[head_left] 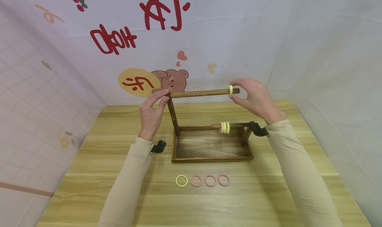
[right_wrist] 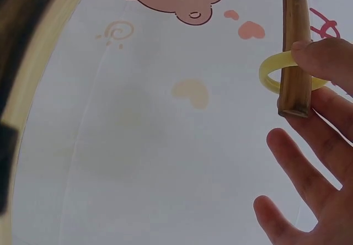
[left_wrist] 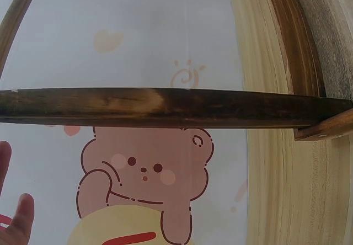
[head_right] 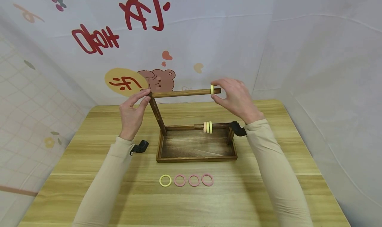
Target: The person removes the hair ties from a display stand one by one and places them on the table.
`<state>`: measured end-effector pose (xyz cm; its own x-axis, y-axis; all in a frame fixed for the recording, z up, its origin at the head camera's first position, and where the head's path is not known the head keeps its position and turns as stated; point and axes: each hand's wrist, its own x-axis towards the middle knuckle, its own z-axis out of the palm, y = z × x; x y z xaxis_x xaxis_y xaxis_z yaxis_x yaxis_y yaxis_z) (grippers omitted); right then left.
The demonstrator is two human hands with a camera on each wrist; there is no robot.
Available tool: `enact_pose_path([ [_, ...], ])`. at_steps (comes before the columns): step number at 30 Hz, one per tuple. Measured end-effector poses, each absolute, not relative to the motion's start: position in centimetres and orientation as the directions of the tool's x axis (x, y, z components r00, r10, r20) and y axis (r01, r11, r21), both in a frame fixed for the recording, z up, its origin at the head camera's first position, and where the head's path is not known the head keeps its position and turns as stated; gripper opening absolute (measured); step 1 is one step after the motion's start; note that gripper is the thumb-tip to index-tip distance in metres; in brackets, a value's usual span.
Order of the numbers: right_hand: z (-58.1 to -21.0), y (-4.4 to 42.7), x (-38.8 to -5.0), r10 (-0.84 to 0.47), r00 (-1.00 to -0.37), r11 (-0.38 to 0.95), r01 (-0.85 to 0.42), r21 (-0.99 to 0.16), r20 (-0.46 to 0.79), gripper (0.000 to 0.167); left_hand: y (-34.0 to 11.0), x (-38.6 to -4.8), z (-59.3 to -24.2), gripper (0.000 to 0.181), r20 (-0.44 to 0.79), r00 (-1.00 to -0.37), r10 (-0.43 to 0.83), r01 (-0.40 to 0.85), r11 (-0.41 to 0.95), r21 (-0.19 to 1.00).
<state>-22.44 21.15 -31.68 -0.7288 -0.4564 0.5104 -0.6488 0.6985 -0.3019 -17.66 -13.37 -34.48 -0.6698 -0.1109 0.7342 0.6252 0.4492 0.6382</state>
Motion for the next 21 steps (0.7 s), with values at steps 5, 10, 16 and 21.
enact_pose_path([
  [5, -31.7, 21.7, -22.2, -0.438, -0.74, 0.703, -0.636, -0.318, 0.511, 0.04, -13.4, -17.7, -34.5, 0.023, 0.733, -0.671, -0.113, 0.623, 0.45, 0.64],
  [10, -31.6, 22.2, -21.8, -0.418, -0.746, 0.706, -0.626, -0.332, 0.518, 0.04, -13.4, -18.1, -34.9, 0.023, 0.732, -0.671, -0.117, 0.621, 0.451, 0.641],
  [16, -31.5, 22.5, -21.3, -0.405, -0.731, 0.696, -0.636, -0.333, 0.549, 0.038, -14.3, -19.7, -36.6, 0.025, 0.741, -0.662, -0.112, 0.632, 0.449, 0.632],
  [21, -31.6, 22.6, -21.3, -0.405, -0.719, 0.696, -0.643, -0.319, 0.565, 0.036, -14.8, -20.2, -37.2, 0.025, 0.746, -0.659, -0.095, 0.649, 0.429, 0.629],
])
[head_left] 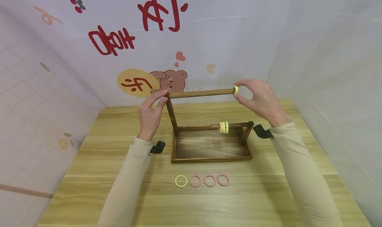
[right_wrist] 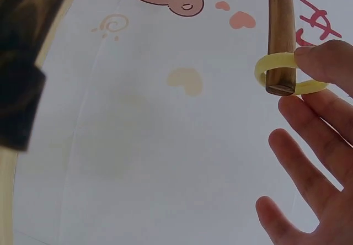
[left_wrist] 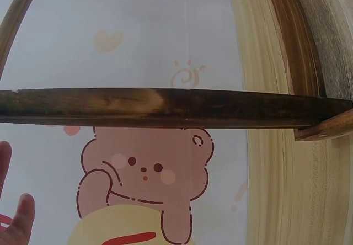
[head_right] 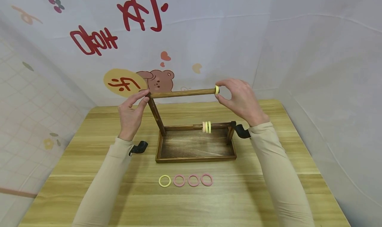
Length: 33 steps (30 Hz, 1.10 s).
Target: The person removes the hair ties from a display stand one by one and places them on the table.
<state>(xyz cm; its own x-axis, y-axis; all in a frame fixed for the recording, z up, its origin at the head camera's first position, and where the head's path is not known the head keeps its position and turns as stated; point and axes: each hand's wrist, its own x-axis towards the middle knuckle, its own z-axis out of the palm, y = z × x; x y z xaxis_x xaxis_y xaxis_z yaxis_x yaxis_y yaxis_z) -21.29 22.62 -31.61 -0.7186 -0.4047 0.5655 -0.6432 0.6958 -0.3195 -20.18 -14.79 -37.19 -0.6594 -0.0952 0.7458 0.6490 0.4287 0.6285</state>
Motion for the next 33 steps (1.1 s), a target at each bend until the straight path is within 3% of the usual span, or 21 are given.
enact_pose_path([
  [23, -32.0, 24.3, -20.9, -0.342, -0.754, 0.708, -0.599, -0.373, 0.561, 0.039, -14.8, -20.2, -37.3, 0.025, 0.727, -0.677, -0.114, 0.626, 0.431, 0.65],
  [33, -32.3, 24.4, -19.4, -0.327, -0.716, 0.676, -0.633, -0.376, 0.617, 0.039, -14.9, -20.1, -37.3, 0.025, 0.73, -0.675, -0.101, 0.633, 0.429, 0.645],
])
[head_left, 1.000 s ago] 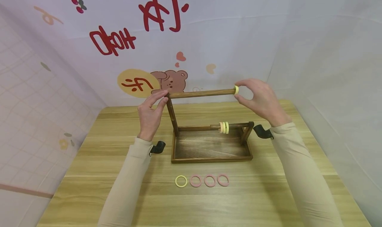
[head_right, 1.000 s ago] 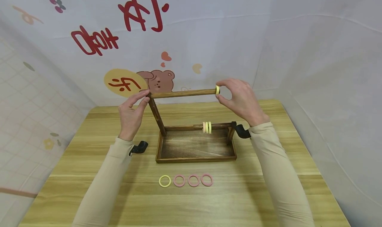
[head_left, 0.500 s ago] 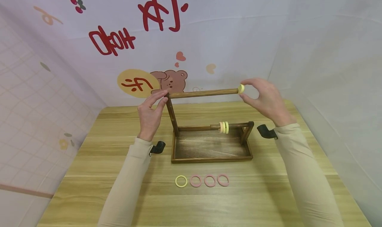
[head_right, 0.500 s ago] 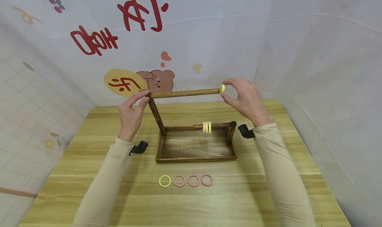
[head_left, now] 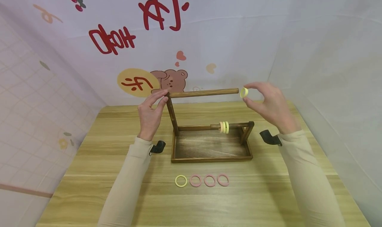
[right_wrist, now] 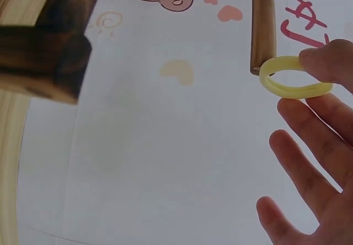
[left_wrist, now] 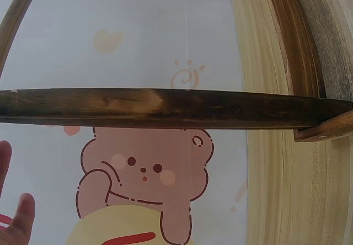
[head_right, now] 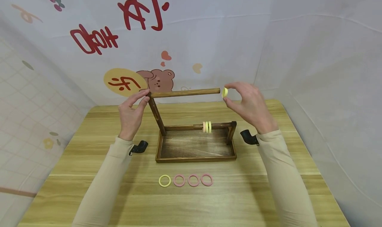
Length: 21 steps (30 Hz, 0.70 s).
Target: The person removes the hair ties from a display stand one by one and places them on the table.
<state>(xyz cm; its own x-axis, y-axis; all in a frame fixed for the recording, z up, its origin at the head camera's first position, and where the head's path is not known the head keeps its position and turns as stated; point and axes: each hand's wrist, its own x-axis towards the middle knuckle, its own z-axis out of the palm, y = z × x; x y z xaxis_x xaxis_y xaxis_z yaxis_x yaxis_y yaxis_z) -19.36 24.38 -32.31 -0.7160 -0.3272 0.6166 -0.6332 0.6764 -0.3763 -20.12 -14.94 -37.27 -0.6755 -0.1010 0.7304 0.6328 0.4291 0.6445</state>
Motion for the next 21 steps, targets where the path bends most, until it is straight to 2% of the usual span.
enact_pose_path([
  [5, -32.5, 24.4, -18.4, -0.333, -0.705, 0.671, -0.644, -0.368, 0.627, 0.04, -14.9, -20.2, -37.2, 0.025, 0.732, -0.675, -0.095, 0.635, 0.432, 0.641],
  [14, -33.0, 23.9, -17.1, -0.376, -0.608, 0.608, -0.732, -0.309, 0.699, 0.043, -14.5, -19.9, -36.9, 0.025, 0.719, -0.685, -0.116, 0.617, 0.432, 0.658],
  [21, -33.5, 23.7, -16.1, -0.384, -0.59, 0.589, -0.749, -0.303, 0.71, 0.043, -13.6, -18.4, -35.2, 0.023, 0.71, -0.692, -0.129, 0.6, 0.444, 0.666],
])
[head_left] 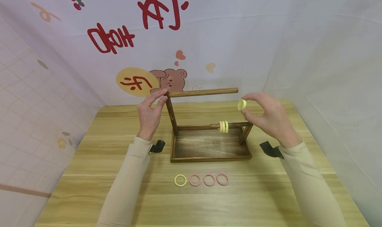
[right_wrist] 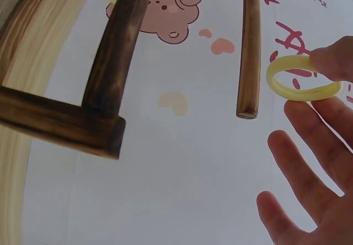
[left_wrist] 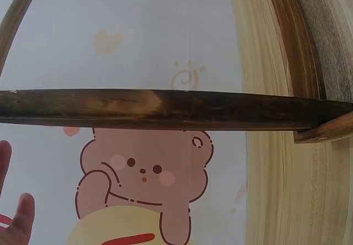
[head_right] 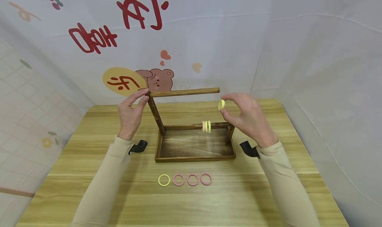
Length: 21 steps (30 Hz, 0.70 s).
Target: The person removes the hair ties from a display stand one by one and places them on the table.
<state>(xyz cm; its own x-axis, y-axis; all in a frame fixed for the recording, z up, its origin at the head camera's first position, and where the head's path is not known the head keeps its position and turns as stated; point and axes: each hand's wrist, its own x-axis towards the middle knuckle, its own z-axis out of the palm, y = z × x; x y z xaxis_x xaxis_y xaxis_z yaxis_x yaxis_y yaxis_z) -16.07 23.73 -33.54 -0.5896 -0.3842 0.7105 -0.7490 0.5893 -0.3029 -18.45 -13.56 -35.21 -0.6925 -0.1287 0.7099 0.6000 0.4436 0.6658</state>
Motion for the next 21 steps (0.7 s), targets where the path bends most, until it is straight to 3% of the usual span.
enact_pose_path([
  [10, -34.6, 23.5, -14.7, -0.389, -0.567, 0.541, -0.778, -0.318, 0.726, 0.043, -14.7, -20.0, -37.1, 0.025, 0.712, -0.692, -0.122, 0.615, 0.417, 0.669],
  [21, -36.0, 23.4, -13.1, -0.434, -0.594, 0.551, -0.77, -0.322, 0.677, 0.041, -14.8, -20.1, -37.2, 0.025, 0.717, -0.688, -0.111, 0.623, 0.417, 0.662],
])
